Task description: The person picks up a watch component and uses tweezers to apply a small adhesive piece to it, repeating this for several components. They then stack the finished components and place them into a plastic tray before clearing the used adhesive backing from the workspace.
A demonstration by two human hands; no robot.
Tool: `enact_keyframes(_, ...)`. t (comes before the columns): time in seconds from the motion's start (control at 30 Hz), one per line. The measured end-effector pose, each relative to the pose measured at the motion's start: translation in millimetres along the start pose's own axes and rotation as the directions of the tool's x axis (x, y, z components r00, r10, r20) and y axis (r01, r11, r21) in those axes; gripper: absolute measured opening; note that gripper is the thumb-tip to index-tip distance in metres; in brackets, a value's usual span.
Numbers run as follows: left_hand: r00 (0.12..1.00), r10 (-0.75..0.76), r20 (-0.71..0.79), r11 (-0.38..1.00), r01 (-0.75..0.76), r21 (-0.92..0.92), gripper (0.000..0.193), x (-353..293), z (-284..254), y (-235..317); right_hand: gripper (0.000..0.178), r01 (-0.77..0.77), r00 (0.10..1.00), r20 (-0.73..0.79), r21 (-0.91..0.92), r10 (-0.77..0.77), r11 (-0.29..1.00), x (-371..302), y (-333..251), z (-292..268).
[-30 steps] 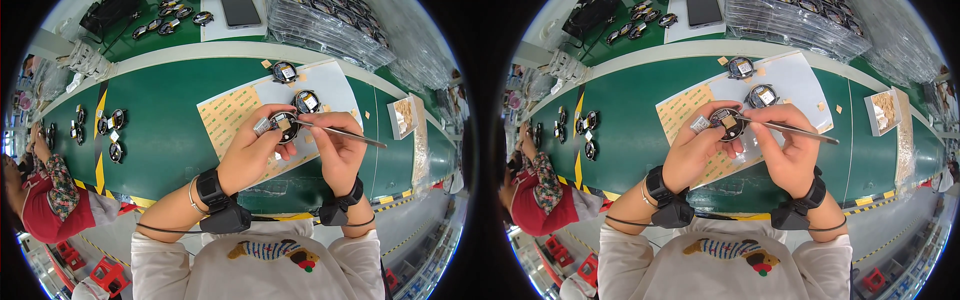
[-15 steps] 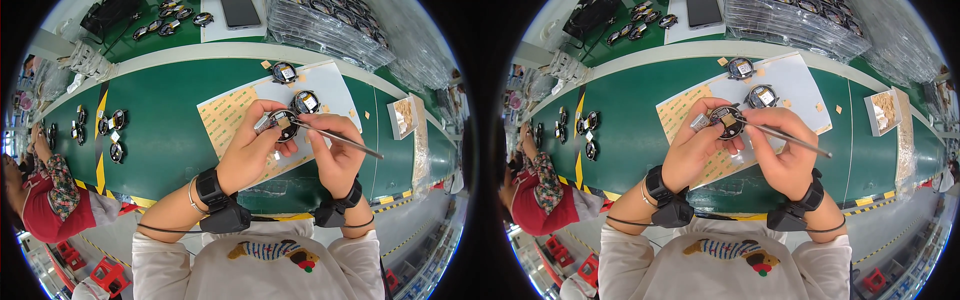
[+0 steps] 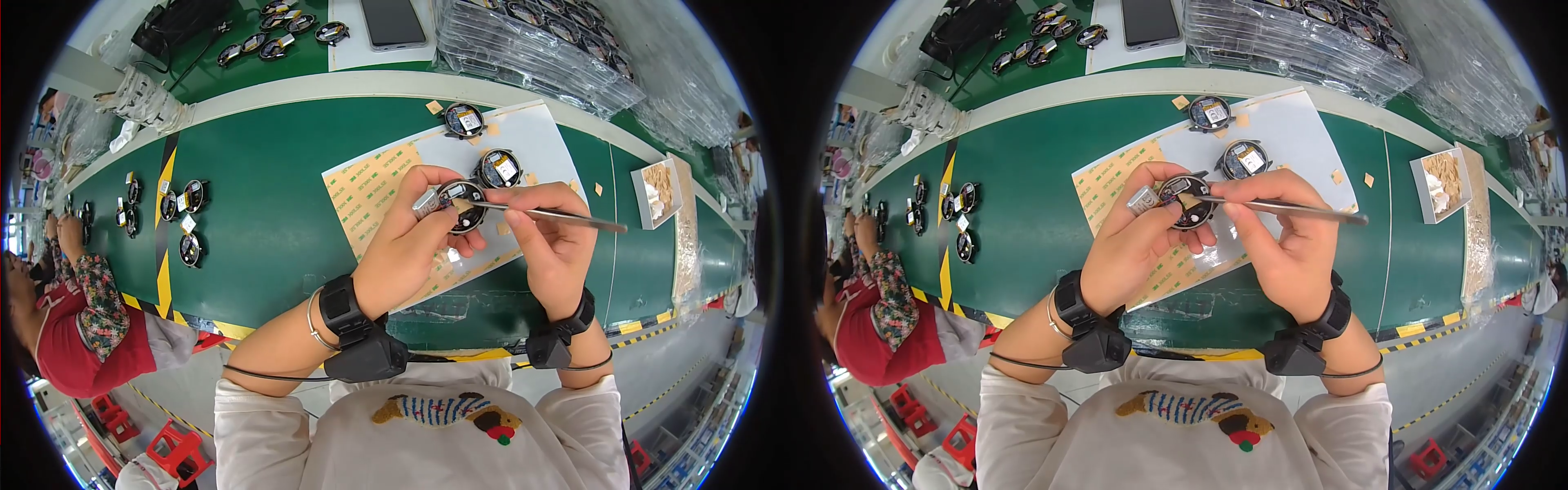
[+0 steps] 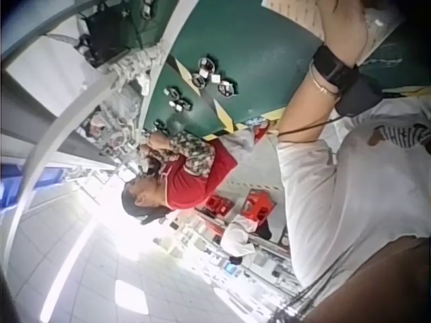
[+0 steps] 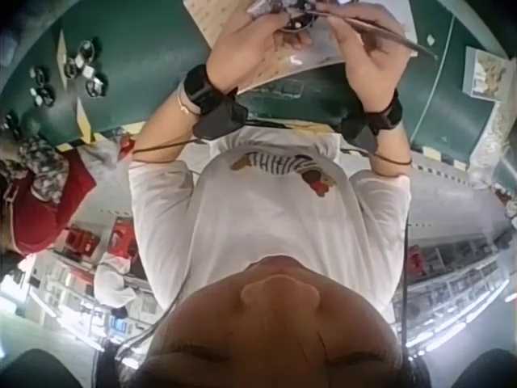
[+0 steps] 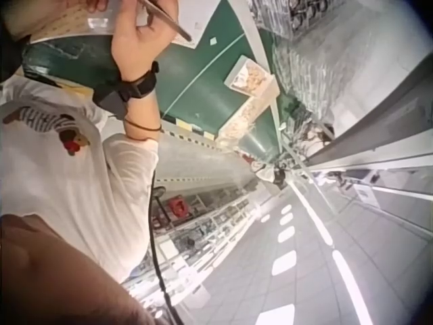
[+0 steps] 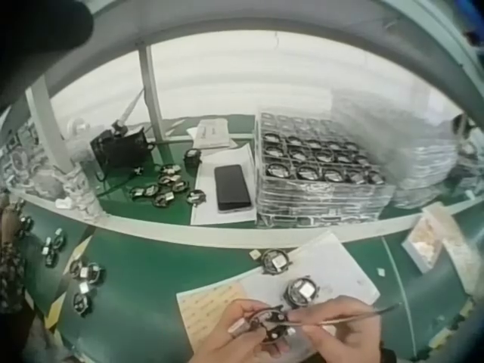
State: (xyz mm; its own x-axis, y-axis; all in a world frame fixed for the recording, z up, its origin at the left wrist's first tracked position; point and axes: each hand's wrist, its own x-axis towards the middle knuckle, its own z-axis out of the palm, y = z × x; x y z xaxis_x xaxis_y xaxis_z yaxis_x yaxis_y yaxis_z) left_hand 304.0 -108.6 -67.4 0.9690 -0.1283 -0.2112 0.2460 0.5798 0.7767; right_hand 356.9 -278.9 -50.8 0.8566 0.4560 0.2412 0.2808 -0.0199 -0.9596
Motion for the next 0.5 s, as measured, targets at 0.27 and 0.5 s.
enact_keyframes(0.27,0.992,-0.123,0.015,0.977,0.118,0.177,0.023,4,-5,12,0.015,-0.162,0.985,0.124,0.431,0.119,0.888,10,9,-27)
enact_keyframes(0.5,0.97,-0.212,0.118,0.901,0.147,0.409,0.022,1,-2,0,0.025,0.25,0.96,0.223,-0.414,-0.168,0.876,4,-4,11)
